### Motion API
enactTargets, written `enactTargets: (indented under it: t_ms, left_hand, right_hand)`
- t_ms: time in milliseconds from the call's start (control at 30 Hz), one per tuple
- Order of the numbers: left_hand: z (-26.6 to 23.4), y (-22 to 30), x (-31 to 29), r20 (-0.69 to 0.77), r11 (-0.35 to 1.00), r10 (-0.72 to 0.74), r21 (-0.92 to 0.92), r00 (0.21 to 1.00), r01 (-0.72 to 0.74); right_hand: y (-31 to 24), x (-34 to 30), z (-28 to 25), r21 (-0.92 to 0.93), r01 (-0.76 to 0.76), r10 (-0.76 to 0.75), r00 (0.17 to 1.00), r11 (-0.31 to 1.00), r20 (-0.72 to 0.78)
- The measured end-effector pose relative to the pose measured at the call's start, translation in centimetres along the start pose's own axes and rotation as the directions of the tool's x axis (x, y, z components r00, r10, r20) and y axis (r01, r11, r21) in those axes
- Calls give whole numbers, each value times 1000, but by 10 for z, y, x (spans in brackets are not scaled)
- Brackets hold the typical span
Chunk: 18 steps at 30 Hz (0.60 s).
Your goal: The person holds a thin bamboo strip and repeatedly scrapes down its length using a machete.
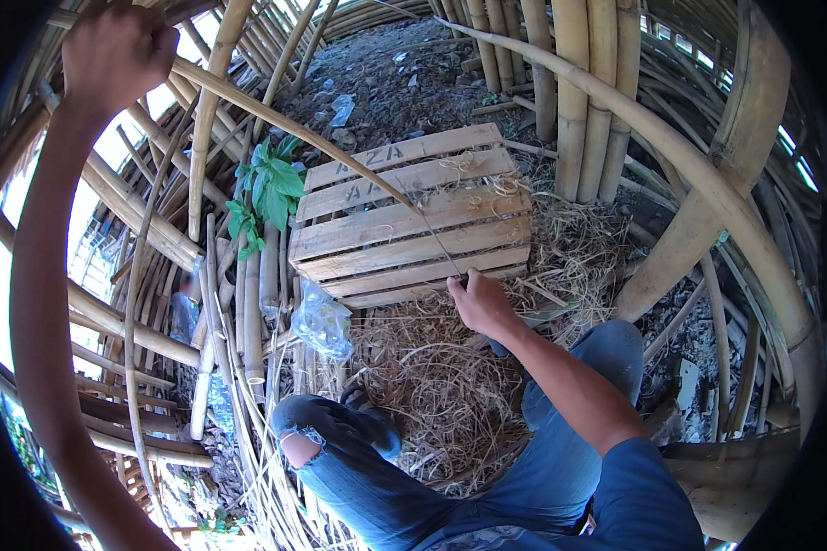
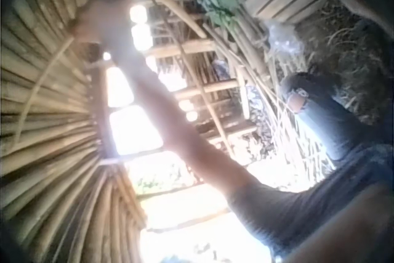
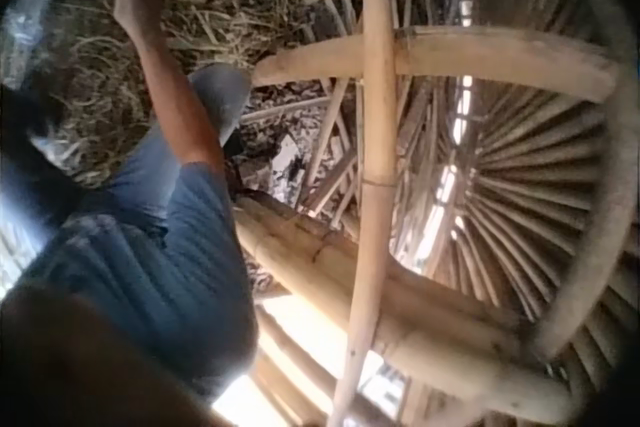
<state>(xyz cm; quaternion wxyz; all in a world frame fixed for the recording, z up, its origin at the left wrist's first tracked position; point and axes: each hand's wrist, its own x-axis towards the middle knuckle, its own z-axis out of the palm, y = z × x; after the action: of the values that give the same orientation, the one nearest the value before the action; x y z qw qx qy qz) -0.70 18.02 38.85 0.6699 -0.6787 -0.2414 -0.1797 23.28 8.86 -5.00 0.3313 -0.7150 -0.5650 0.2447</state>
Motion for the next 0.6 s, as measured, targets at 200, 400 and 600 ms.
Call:
enactTargets:
  t_ms: [200, 400, 600]
  left_hand:
    - [0, -2, -4, 3, 1000, -25, -17, 1000, 25]
    - [4, -7, 3, -144, 997, 29, -68, 989, -39]
    - [0, -15, -5, -237, 974, 181, -88, 955, -206]
  right_hand:
    - [-30, -7, -25, 16, 114, -115, 990, 993, 83]
    - [32, 16, 23, -107, -73, 75, 997, 992, 16]
    - [14, 19, -1, 11, -42, 38, 971, 999, 235]
